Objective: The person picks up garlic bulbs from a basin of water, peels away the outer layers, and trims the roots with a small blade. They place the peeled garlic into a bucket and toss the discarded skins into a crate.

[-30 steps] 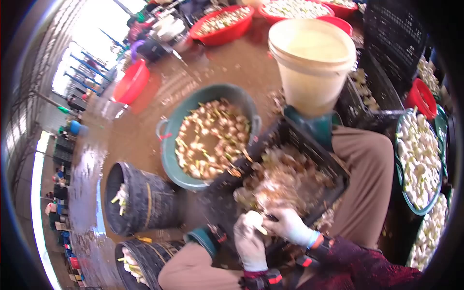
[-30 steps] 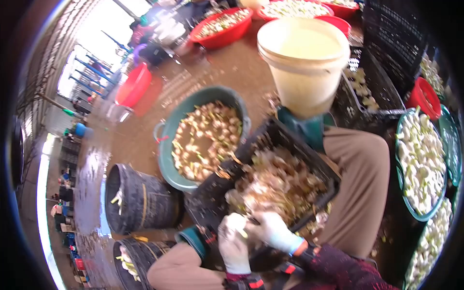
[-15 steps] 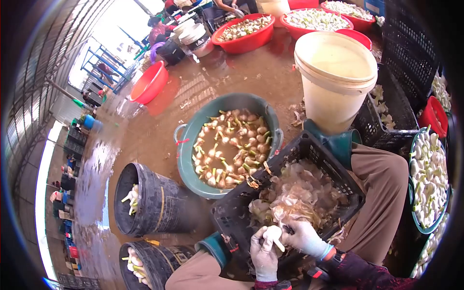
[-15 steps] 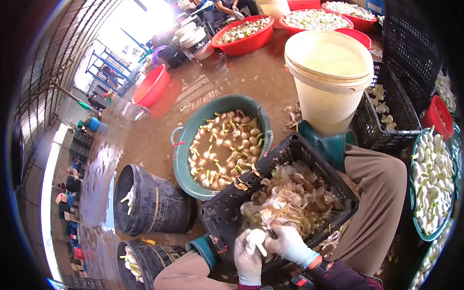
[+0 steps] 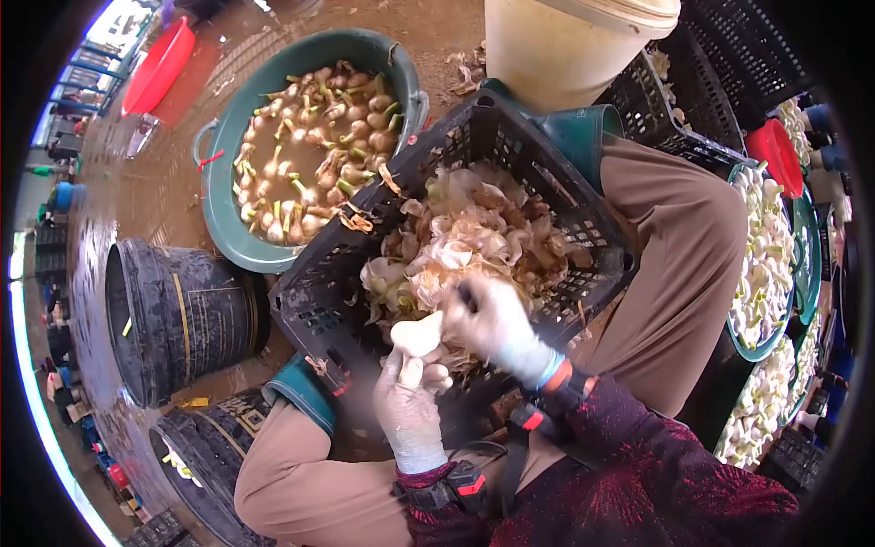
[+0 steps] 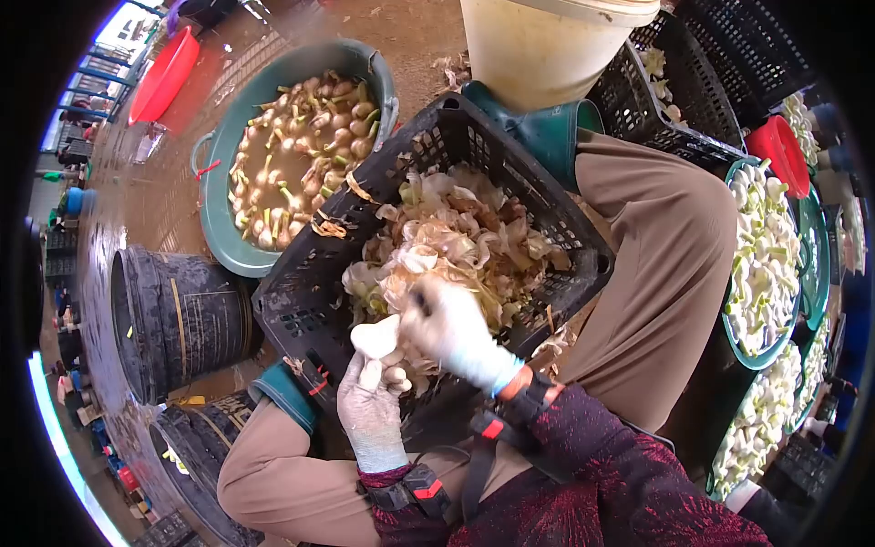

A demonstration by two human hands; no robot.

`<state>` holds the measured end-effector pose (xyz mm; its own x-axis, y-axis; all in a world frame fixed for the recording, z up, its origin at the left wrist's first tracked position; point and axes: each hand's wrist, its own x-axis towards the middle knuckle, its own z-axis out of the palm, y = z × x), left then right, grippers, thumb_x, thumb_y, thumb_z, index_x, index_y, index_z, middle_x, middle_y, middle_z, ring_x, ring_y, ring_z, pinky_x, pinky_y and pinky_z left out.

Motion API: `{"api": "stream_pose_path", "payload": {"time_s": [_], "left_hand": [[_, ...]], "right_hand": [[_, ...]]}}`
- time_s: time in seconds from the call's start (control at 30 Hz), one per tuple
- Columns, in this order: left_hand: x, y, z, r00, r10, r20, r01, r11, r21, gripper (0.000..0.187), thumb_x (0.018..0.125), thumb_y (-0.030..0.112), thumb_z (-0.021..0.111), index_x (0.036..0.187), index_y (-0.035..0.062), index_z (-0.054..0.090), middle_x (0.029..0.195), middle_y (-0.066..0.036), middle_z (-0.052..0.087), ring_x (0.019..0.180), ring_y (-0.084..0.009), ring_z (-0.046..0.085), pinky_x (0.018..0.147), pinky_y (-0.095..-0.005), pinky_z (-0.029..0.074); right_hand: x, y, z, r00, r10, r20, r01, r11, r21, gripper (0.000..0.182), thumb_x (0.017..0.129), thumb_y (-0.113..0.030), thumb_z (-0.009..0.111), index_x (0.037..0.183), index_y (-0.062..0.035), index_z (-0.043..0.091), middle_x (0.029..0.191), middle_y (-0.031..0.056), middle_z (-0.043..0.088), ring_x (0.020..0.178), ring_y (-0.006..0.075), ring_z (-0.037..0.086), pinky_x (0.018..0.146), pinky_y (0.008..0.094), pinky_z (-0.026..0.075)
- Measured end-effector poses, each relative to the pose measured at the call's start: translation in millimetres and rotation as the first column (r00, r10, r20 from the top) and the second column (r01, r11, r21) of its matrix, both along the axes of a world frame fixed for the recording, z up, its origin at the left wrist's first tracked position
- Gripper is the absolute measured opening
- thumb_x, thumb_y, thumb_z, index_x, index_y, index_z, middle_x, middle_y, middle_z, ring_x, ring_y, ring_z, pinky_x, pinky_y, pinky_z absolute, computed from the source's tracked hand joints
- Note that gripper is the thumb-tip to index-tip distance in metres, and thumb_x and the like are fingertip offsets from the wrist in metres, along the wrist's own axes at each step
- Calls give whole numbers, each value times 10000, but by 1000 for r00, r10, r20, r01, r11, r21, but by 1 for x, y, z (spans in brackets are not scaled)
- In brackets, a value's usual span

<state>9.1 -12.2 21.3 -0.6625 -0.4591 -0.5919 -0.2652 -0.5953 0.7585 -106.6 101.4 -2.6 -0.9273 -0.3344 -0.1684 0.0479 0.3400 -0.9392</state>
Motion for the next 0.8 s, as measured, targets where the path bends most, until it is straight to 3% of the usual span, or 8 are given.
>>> {"api": "stream_pose_path", "payload": {"time_s": [0.1, 0.17, 0.2, 0.23, 0.4, 0.57, 0.77, 0.8], "left_hand": [[3, -3, 3, 993, 23, -114, -6, 989, 146, 357, 934, 136, 571, 1239, -47, 533, 992, -154, 667, 694, -168, 655, 589, -293, 540], [0, 3, 7, 993, 13, -115, -3, 996, 84, 358, 937, 154, 571, 1236, -40, 537, 977, -153, 667, 694, -168, 653, 579, -297, 540], [-1, 10, 5, 996, 34, -83, -32, 999, 20, 351, 945, 168, 561, 1221, -49, 539, 953, -146, 666, 692, -173, 655, 561, -297, 537], [2, 11, 3, 997, 29, -78, -28, 999, 25, 351, 945, 168, 561, 1221, -49, 539, 953, -146, 666, 692, -173, 655, 561, -297, 537], [4, 3, 7, 980, 93, -178, -64, 985, 161, 365, 940, 223, 583, 1194, -37, 547, 886, -136, 671, 632, -189, 626, 540, -321, 500], [7, 4, -7, 942, 291, -165, -184, 862, 473, 332, 933, 209, 585, 1175, -17, 565, 874, -137, 676, 671, -195, 627, 537, -321, 491], [2, -72, 43, 825, 524, -212, -376, 790, 485, 255, 935, 163, 579, 1139, 10, 573, 903, -105, 623, 694, -171, 602, 604, -305, 529], [-7, -94, 66, 796, 520, -309, -458, 852, 255, 255, 934, 141, 571, 1140, -9, 565, 888, -94, 617, 686, -148, 600, 617, -283, 549]], "right_hand": [[-18, 17, 11, 793, -30, 609, 275, 909, -313, 392, 922, -165, 590, 1259, 12, 495, 891, 27, 585, 787, 126, 596, 714, 258, 507], [6, 25, 8, 971, 231, 60, -180, 874, -452, 374, 907, -196, 648, 1198, 10, 537, 943, 41, 598, 916, 121, 572, 814, 270, 477], [8, 22, 33, 908, 290, 304, -183, 924, -335, 338, 889, -222, 683, 1112, 6, 575, 976, 56, 611, 988, 114, 535, 881, 283, 443], [11, 15, 27, 974, 218, -58, -226, 947, -228, 275, 888, -211, 682, 1029, 7, 593, 961, 61, 627, 883, 114, 553, 823, 288, 465], [-17, 14, 2, 862, -123, 492, 315, 891, -328, 267, 879, -212, 663, 945, 39, 600, 700, 80, 607, 728, 154, 634, 651, 338, 495], [6, 29, -4, 996, 71, -51, -65, 992, 106, 260, 818, -218, 691, 927, 7, 620, 764, 213, 611, 664, 268, 617, 633, 385, 480], [10, 23, -7, 978, 208, -31, -208, 978, -8, 221, 870, -202, 658, 986, -14, 663, 818, 182, 666, 725, 301, 645, 694, 358, 495], [11, 20, -4, 974, 227, -18, -228, 974, -8, 209, 866, -191, 660, 985, -19, 662, 814, 180, 664, 727, 295, 647, 692, 354, 496]]}}
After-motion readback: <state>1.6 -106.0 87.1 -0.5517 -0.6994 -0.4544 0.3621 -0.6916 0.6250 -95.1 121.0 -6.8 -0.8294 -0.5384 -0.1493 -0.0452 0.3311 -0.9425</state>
